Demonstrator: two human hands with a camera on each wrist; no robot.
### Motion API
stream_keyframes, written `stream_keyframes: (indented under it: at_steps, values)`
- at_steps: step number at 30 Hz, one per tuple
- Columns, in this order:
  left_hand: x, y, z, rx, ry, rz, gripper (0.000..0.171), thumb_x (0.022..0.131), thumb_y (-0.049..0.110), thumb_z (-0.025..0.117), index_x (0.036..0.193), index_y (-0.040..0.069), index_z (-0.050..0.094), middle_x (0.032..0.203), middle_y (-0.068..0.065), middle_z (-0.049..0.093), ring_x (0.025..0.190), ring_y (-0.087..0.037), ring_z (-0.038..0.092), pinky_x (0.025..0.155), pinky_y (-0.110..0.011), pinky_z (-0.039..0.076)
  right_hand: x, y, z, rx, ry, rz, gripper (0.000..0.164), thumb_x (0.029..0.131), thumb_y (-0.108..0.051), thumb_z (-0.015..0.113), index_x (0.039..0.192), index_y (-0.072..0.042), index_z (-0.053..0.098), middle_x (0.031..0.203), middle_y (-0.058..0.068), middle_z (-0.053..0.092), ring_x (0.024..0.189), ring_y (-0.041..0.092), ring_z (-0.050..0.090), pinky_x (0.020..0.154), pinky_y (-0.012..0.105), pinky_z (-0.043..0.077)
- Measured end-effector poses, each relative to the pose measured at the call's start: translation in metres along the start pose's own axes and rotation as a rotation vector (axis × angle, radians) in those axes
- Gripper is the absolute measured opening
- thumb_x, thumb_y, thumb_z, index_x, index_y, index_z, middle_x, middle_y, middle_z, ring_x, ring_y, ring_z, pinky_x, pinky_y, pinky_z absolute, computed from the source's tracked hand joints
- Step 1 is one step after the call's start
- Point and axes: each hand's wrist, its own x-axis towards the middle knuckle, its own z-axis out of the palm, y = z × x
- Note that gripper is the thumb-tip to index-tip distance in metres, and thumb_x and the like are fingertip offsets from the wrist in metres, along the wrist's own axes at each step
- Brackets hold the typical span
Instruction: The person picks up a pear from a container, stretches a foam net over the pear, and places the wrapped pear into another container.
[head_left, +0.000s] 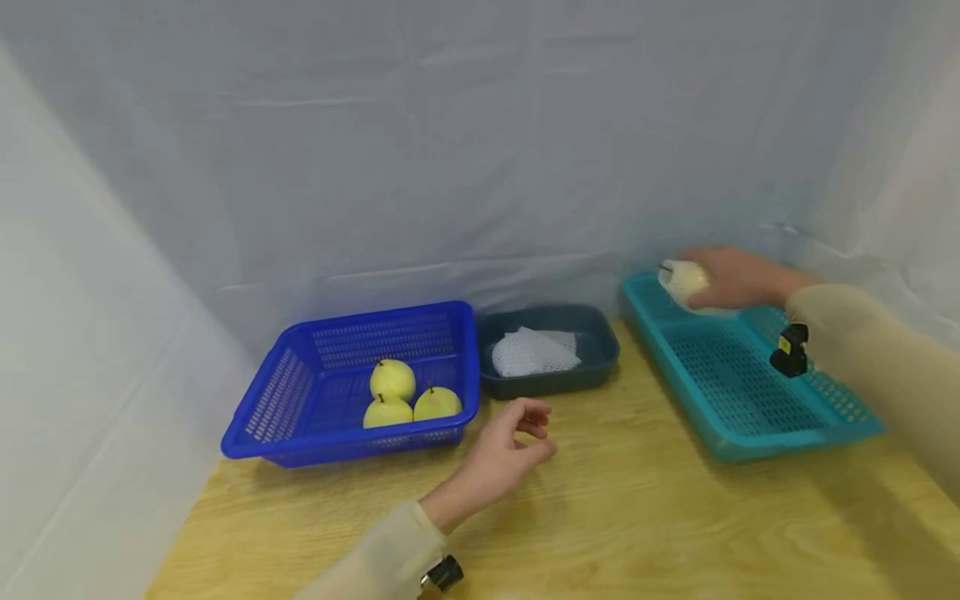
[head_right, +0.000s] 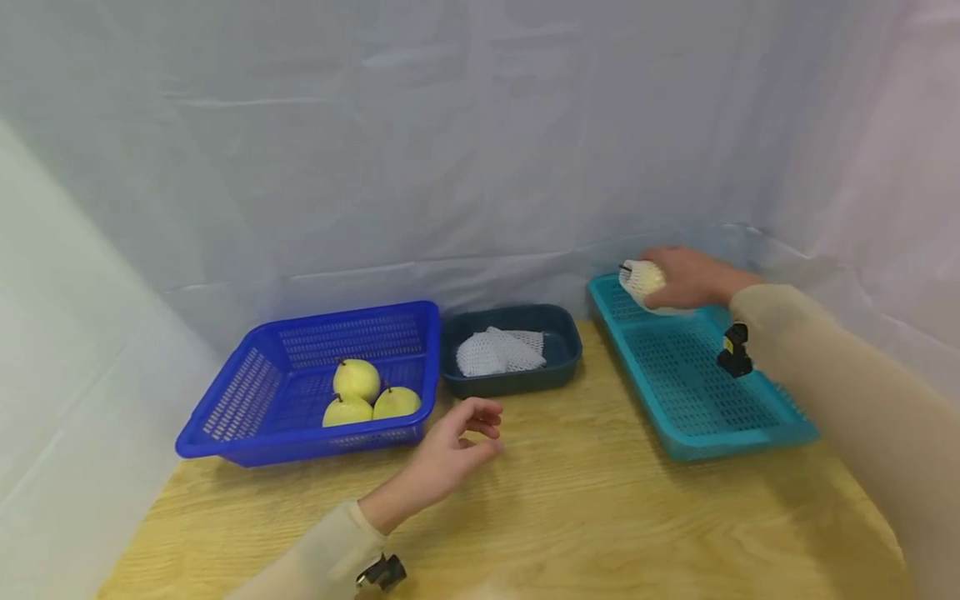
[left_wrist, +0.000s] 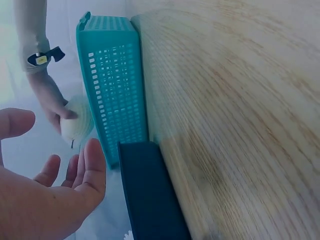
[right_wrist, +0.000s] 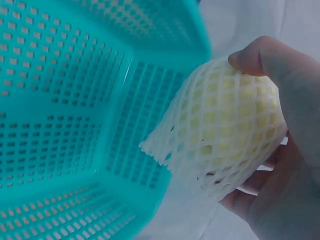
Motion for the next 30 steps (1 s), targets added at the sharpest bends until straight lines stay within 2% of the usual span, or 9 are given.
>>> stream_keyframes:
  at_steps: [6, 14, 21, 25, 30]
  values:
    - [-0.001, 0.001, -0.002, 0.002, 0.007, -0.001, 0.039, 0.093, 0.018, 0.069, 0.129, 0.009, 0.059, 0.121, -0.009, 0.06, 0.11, -0.026, 0.061, 0.086, -0.026, 0.052, 0.007, 0.03, -0.002, -0.052, 0.002, 0.037, 0.076, 0.088, -0.022, 0.074, 0.148, 0.008, 0.037, 0.125, 0.032, 0.056, 0.089, 0.032, 0.058, 0.061, 0.04, 0.049]
    - [-0.003, 0.002, 0.001, -0.001, 0.01, -0.009, 0.038, 0.092, 0.015, 0.069, 0.129, 0.009, 0.058, 0.12, -0.01, 0.061, 0.111, -0.027, 0.062, 0.086, -0.027, 0.051, 0.01, 0.053, 0.006, -0.146, -0.026, 0.061, 0.069, 0.083, -0.024, 0.076, 0.137, 0.01, 0.046, 0.111, 0.028, 0.061, 0.084, 0.032, 0.059, 0.061, 0.041, 0.048]
    - [-0.003, 0.004, 0.003, -0.008, 0.001, -0.004, 0.039, 0.092, 0.016, 0.069, 0.129, 0.01, 0.058, 0.12, -0.008, 0.061, 0.11, -0.025, 0.062, 0.086, -0.028, 0.05, 0.009, 0.073, 0.015, -0.135, -0.076, 0.116, 0.065, 0.083, -0.022, 0.076, 0.131, 0.012, 0.048, 0.105, 0.029, 0.061, 0.083, 0.034, 0.058, 0.063, 0.045, 0.048]
    - [-0.004, 0.004, 0.006, 0.0, -0.006, 0.0, 0.039, 0.091, 0.016, 0.069, 0.129, 0.009, 0.059, 0.119, -0.009, 0.061, 0.11, -0.024, 0.062, 0.086, -0.026, 0.051, 0.005, 0.085, 0.023, -0.102, -0.12, 0.131, 0.067, 0.084, -0.02, 0.073, 0.134, 0.014, 0.046, 0.11, 0.032, 0.059, 0.084, 0.035, 0.058, 0.064, 0.045, 0.048]
    - [-0.005, 0.004, 0.01, 0.001, -0.003, 0.01, 0.038, 0.091, 0.014, 0.068, 0.127, 0.009, 0.059, 0.117, -0.011, 0.063, 0.108, -0.024, 0.062, 0.084, -0.025, 0.051, -0.001, 0.089, 0.029, -0.081, -0.144, 0.151, 0.068, 0.085, -0.02, 0.072, 0.136, 0.015, 0.043, 0.113, 0.033, 0.056, 0.087, 0.037, 0.057, 0.065, 0.047, 0.048]
